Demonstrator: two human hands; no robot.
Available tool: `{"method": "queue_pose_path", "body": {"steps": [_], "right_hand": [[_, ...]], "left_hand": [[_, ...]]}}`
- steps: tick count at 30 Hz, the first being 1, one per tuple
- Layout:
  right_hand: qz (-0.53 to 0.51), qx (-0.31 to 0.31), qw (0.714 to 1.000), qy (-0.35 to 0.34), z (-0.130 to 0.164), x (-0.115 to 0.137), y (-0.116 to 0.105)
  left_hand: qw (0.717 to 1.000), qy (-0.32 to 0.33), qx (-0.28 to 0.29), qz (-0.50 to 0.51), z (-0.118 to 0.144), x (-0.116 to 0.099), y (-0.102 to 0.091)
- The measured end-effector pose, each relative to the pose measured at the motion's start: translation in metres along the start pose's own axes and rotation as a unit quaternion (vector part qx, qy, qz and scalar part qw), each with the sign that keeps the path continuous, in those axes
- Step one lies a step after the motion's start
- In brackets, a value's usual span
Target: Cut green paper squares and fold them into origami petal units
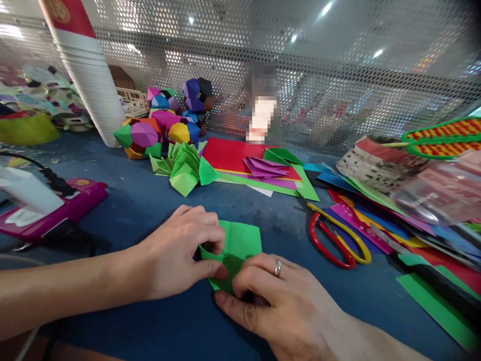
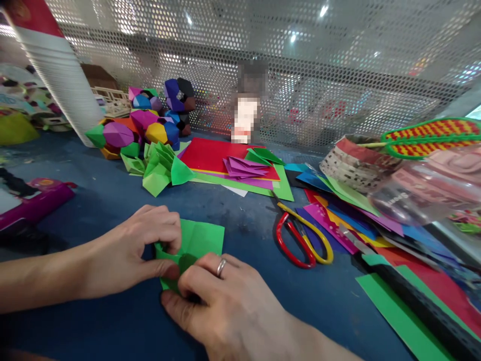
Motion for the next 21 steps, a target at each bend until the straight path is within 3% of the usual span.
{"method": "queue_pose_path", "body": {"steps": [12,21], "right_hand": [[-0.025,0.029,0.999,-0.013,0.003,0.001,0.003],[-0.032,0.028,0.999,0.001,0.002,0.001,0.002]], "left_hand": [[0.995,-0.06,-0.065,-0.048,0.002,0.025,-0.005],[0.993,-0.03,-0.08,-0.082,0.001,0.053,-0.022]]}}
Point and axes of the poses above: each hand's wrist, its own z-axis away from the middle knuckle, its own y-axis out of the palm, x = y × z, the point moved 6 cm from there along -z, towards the middle knuckle, and after that the axes turned 3 degrees about -y, right-handed, at the moved point
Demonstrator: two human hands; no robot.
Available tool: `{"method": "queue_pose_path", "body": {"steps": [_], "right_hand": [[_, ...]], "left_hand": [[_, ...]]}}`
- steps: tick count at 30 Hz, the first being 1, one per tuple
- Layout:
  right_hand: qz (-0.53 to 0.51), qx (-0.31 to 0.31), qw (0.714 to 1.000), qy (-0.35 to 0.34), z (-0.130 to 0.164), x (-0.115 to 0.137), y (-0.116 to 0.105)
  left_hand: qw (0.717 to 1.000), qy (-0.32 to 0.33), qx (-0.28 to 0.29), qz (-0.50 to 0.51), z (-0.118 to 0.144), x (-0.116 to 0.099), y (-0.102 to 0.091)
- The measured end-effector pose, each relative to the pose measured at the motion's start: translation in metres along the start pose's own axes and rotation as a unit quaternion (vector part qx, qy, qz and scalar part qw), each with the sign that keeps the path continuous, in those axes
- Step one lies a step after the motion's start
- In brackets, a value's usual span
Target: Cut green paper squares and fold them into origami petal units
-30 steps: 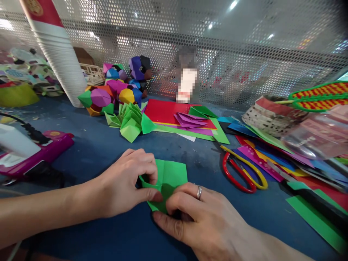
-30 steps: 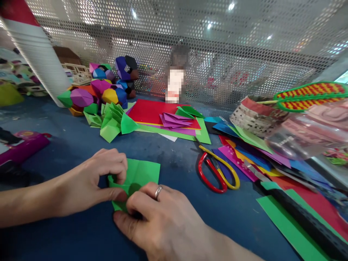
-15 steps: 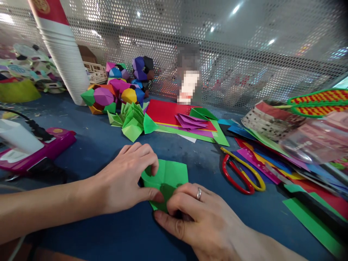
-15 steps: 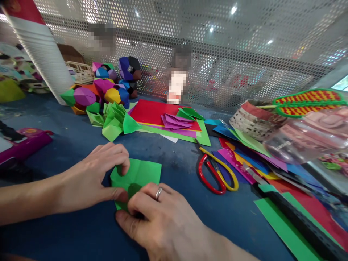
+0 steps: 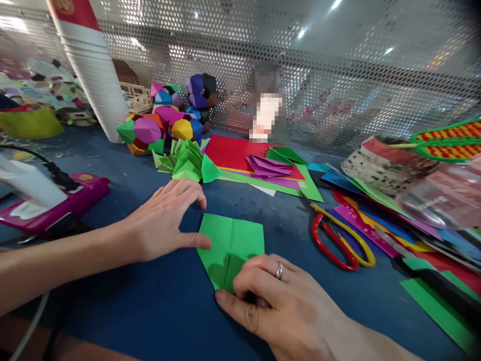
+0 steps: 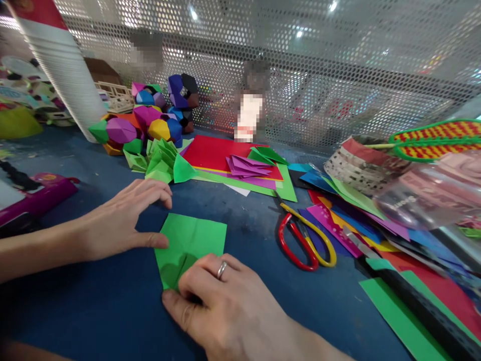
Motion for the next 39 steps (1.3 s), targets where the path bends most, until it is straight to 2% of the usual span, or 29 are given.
{"method": "queue_pose_path", "body": {"steps": [2,5,8,10,12,18,22,25,28,34,39], "right_hand": [[-0.009,0.003,1.0,0.023,-0.001,-0.002,0.001],[-0.003,0.011,1.0,0.022,-0.003,-0.001,0.003],[-0.002,-0.001,0.999,0.054,-0.002,-0.004,0.003],[-0.018,-0.02,0.995,0.099,0.0,-0.008,0.005],[-0.033,-0.041,0.992,0.113,0.002,-0.01,0.007],[-0.005,-0.063,0.995,0.082,0.003,-0.007,0.008],[-0.008,-0.063,0.998,0.007,0.003,-0.003,-0.006],[-0.022,-0.08,0.994,0.071,0.005,-0.015,-0.021],[-0.025,-0.061,0.989,0.131,0.006,-0.024,-0.024],[-0.049,-0.041,0.996,0.068,0.005,-0.008,-0.022],[-0.058,-0.015,0.996,0.06,0.002,-0.006,-0.017]], "left_hand": [[1.0,0.015,-0.002,-0.015,0.0,-0.003,-0.003],[0.998,0.046,-0.026,-0.038,0.004,-0.016,-0.007],[0.991,0.128,-0.036,-0.03,0.017,-0.04,-0.009],[0.977,0.214,0.018,0.002,0.03,-0.059,-0.005],[0.962,0.265,0.064,0.019,0.043,-0.072,-0.002],[0.967,0.241,0.054,0.06,0.05,-0.078,-0.011],[0.975,0.211,0.031,0.065,0.051,-0.077,-0.011],[0.973,0.217,0.021,0.071,0.05,-0.077,-0.011],[0.973,0.221,0.017,0.07,0.045,-0.075,-0.01],[0.981,0.184,0.012,0.065,0.034,-0.064,-0.002],[0.985,0.155,0.038,0.071,0.031,-0.059,0.003]]}}
Point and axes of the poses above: each hand's wrist, its own z-axis away from the middle knuckle, its own y-axis out of the palm, x = y × z, the point moved 6 cm from there along -z, towards the middle knuckle, and after that the axes turned 3 degrees about -y, right-handed, at the moved point
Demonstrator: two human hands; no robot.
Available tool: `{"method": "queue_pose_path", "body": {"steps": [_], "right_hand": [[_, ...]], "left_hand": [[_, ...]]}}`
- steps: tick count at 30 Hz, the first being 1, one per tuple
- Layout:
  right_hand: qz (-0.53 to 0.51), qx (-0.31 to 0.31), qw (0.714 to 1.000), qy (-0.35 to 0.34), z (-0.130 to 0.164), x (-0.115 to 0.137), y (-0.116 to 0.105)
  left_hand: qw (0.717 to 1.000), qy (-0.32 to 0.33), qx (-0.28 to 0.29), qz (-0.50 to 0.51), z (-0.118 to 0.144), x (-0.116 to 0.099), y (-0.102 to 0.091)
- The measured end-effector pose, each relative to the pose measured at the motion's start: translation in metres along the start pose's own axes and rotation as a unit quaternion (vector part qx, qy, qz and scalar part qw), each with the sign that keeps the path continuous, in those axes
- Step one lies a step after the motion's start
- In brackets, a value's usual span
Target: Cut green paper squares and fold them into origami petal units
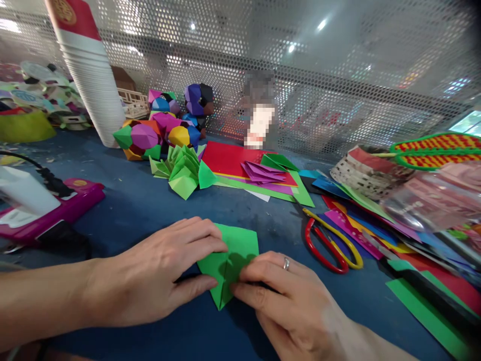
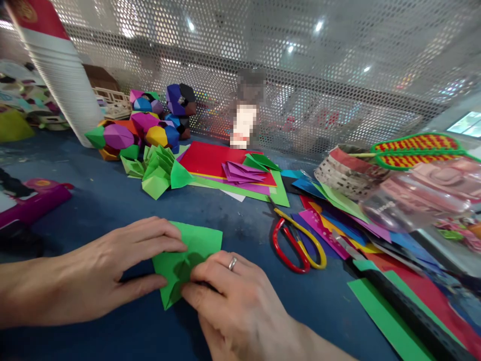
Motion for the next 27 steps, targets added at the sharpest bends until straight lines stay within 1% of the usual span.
{"method": "queue_pose_path", "body": {"steps": [2,6,10,12,15,19,21,25,27], "right_hand": [[-0.01,0.001,1.0,0.003,0.0,-0.002,0.001],[-0.026,0.011,1.0,-0.012,0.0,-0.003,0.003],[-0.034,0.051,0.997,-0.042,-0.001,-0.001,0.005],[-0.03,0.077,0.994,-0.068,-0.001,0.003,0.005],[-0.016,0.098,0.99,-0.097,-0.001,0.006,0.004],[-0.013,0.108,0.989,-0.105,-0.001,0.008,0.005],[-0.014,0.109,0.988,-0.104,-0.001,0.008,0.005],[-0.027,0.118,0.988,-0.101,-0.001,0.009,0.006],[-0.035,0.12,0.987,-0.097,-0.001,0.008,0.006]], "left_hand": [[1.0,-0.004,0.017,0.012,-0.001,0.001,0.001],[0.998,-0.012,0.029,0.059,-0.004,0.007,0.003],[0.992,-0.052,0.041,0.111,-0.011,0.015,0.006],[0.989,-0.071,0.046,0.119,-0.014,0.017,0.006],[0.987,-0.087,0.056,0.123,-0.019,0.016,0.005],[0.984,-0.107,0.077,0.117,-0.022,0.015,0.008],[0.985,-0.107,0.071,0.113,-0.022,0.015,0.009],[0.988,-0.105,0.033,0.107,-0.022,0.012,0.009],[0.988,-0.115,0.033,0.101,-0.021,0.011,0.011]]}}
Point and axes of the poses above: each hand's wrist, its own z-axis away from the middle knuckle, its own y-axis out of the palm, x = y × z, the point moved 6 cm from there along -z, towards the middle knuckle, and after that the axes turned 3 degrees about -y, right-handed, at the moved point
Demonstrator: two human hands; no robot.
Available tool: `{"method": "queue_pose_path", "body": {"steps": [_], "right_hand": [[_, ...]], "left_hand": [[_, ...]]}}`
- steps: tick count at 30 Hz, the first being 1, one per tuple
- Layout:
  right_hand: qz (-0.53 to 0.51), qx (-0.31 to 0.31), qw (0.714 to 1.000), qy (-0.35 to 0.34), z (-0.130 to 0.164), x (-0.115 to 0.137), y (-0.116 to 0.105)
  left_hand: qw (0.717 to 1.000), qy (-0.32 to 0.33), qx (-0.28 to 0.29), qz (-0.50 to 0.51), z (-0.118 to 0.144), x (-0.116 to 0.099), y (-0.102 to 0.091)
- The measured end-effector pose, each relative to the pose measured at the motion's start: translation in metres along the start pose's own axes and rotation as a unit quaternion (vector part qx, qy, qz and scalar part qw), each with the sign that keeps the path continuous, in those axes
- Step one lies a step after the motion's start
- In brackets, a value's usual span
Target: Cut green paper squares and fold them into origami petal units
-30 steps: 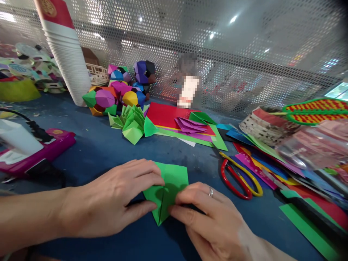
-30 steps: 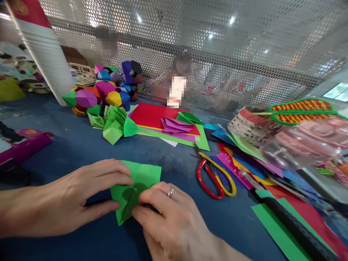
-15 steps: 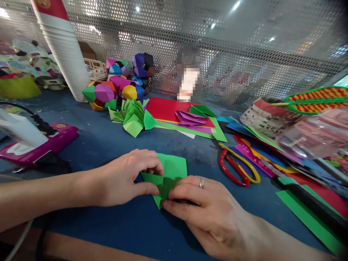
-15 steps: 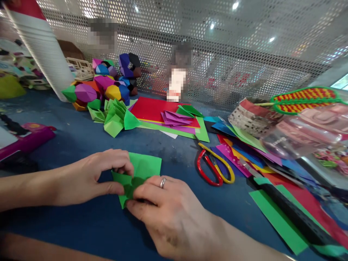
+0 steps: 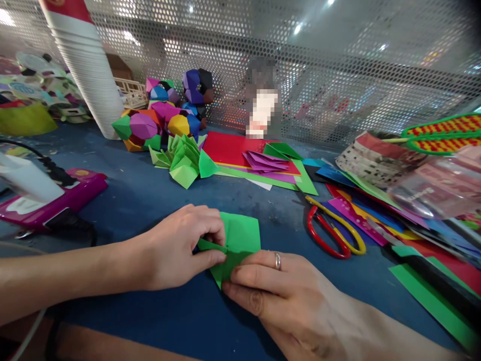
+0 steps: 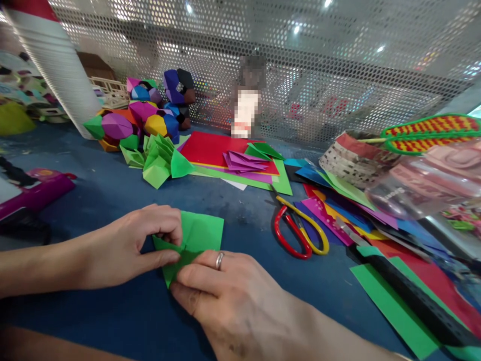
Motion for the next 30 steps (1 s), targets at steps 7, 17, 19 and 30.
{"method": "queue_pose_path", "body": {"steps": [7,17,19,30], "right_hand": [[0.004,-0.004,1.0,0.01,0.002,0.002,0.0],[-0.007,-0.01,0.999,0.052,0.003,-0.003,0.0],[0.008,0.016,0.999,0.05,0.001,-0.001,0.002],[0.048,-0.095,0.994,0.024,-0.002,-0.003,0.012]], "left_hand": [[0.999,0.006,-0.037,-0.004,0.004,0.0,0.002],[0.999,0.012,-0.024,-0.019,0.004,-0.001,0.003],[0.999,0.012,-0.026,-0.017,0.005,-0.001,0.003],[1.0,0.015,-0.021,-0.014,0.004,-0.001,0.003]]}}
Point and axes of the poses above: each hand's wrist, its own z-axis away from the middle knuckle, its own y-axis out of the palm, x = y × z, the point moved 6 cm from there along -z, towards the middle knuckle, and after that the axes turned 3 degrees about -y, right-handed, at the moved point
